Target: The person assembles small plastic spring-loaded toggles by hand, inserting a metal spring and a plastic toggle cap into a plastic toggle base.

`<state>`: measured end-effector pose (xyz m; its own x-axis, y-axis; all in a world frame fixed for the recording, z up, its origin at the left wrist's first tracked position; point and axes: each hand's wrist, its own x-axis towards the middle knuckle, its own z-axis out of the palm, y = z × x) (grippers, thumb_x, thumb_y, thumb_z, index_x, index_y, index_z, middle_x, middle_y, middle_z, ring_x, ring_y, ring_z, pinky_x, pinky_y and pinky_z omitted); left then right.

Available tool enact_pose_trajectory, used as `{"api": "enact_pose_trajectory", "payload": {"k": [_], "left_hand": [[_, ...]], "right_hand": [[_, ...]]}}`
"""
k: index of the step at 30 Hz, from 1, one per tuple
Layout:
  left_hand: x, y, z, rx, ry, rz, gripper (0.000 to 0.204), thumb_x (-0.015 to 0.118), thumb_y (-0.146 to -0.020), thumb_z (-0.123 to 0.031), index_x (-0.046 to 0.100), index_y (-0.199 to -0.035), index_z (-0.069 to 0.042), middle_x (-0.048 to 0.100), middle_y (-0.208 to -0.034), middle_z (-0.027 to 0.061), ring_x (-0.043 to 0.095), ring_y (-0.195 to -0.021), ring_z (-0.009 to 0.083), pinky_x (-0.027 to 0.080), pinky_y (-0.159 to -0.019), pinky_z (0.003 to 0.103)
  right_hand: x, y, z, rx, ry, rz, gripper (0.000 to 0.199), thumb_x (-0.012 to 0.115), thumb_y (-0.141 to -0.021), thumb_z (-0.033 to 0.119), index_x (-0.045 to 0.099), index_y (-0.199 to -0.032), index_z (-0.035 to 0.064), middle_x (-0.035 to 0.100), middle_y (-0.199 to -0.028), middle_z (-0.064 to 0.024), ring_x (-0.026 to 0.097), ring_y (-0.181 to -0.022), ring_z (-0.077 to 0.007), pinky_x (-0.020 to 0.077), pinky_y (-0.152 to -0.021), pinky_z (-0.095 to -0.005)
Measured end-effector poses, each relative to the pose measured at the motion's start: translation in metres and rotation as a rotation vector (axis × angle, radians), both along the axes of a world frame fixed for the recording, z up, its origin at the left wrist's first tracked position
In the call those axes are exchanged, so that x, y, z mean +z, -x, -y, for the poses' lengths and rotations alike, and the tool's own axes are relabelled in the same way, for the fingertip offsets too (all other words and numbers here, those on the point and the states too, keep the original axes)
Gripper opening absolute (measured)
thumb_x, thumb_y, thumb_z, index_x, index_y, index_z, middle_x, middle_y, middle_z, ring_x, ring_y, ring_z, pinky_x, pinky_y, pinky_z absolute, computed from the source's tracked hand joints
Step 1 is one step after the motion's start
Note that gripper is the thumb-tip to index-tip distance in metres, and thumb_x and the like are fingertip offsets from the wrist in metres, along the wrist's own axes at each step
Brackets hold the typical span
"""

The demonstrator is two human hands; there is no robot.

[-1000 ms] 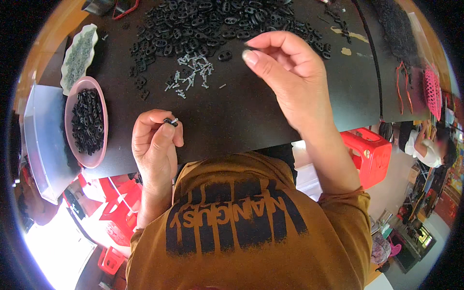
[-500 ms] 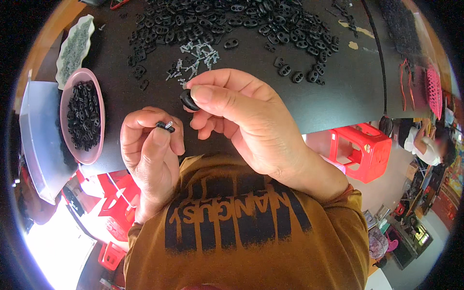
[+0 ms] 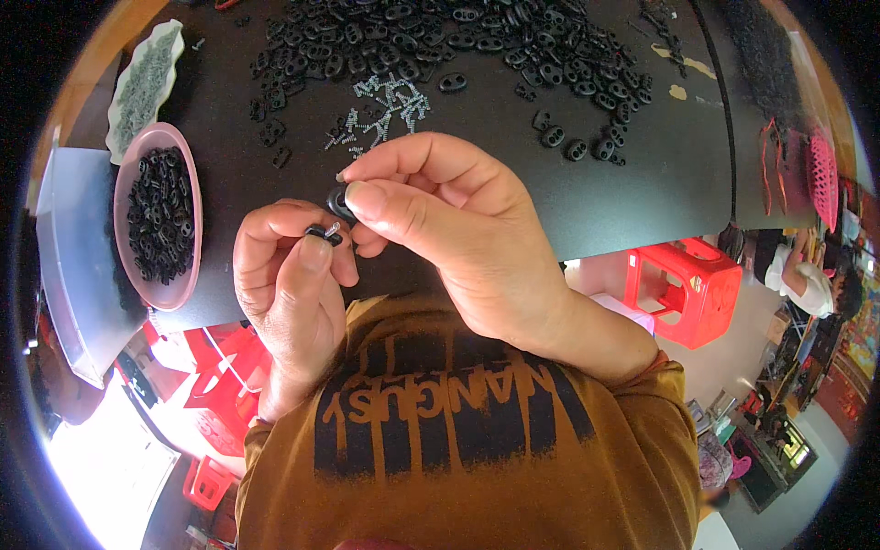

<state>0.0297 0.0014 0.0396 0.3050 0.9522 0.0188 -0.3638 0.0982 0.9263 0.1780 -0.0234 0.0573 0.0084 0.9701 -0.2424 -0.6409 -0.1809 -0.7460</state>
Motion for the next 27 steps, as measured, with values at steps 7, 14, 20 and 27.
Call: {"api": "enact_pose_trajectory", "payload": {"k": [7, 14, 20, 27], "left_hand": [[0.001, -0.003, 0.002, 0.025, 0.018, -0.003, 0.012, 0.051, -0.082, 0.001, 0.052, -0.094, 0.001, 0.055, -0.088, 0.0111, 0.049, -0.061, 0.0108, 0.042, -0.055, 0.022], [-0.001, -0.003, 0.003, 0.024, 0.023, -0.005, 0.012, 0.052, -0.082, 0.000, 0.052, -0.094, 0.001, 0.054, -0.087, 0.0112, 0.049, -0.060, 0.0116, 0.040, -0.054, 0.022], [-0.001, -0.004, 0.004, 0.032, 0.021, -0.037, 0.012, 0.053, -0.082, 0.000, 0.052, -0.094, 0.001, 0.054, -0.089, 0.0106, 0.049, -0.060, 0.0115, 0.041, -0.054, 0.022], [-0.005, 0.001, 0.004, 0.019, 0.034, -0.011, 0.015, 0.053, -0.084, 0.002, 0.051, -0.098, 0.000, 0.055, -0.092, 0.0084, 0.051, -0.065, 0.0081, 0.044, -0.058, 0.019]], "right_hand": [[-0.001, 0.002, 0.001, 0.010, -0.049, -0.049, 0.017, 0.057, -0.086, 0.006, 0.056, -0.102, -0.0001, 0.062, -0.089, -0.0085, 0.060, -0.076, -0.0151, 0.0497, -0.070, -0.0270], [-0.007, 0.003, 0.002, -0.067, -0.198, 0.107, 0.016, 0.055, -0.086, 0.000, 0.055, -0.102, -0.0016, 0.057, -0.099, -0.0093, 0.059, -0.083, -0.0142, 0.0512, -0.075, -0.0277], [-0.007, 0.006, 0.003, -0.051, -0.226, 0.112, 0.016, 0.055, -0.086, -0.001, 0.055, -0.102, -0.0010, 0.055, -0.099, -0.0084, 0.056, -0.085, -0.0122, 0.0503, -0.075, -0.0262], [-0.015, 0.001, 0.001, -0.113, -0.552, 0.778, 0.021, 0.056, -0.082, -0.007, 0.055, -0.102, -0.0025, 0.052, -0.100, -0.0124, 0.050, -0.079, -0.0101, 0.0419, -0.070, -0.0205]]}}
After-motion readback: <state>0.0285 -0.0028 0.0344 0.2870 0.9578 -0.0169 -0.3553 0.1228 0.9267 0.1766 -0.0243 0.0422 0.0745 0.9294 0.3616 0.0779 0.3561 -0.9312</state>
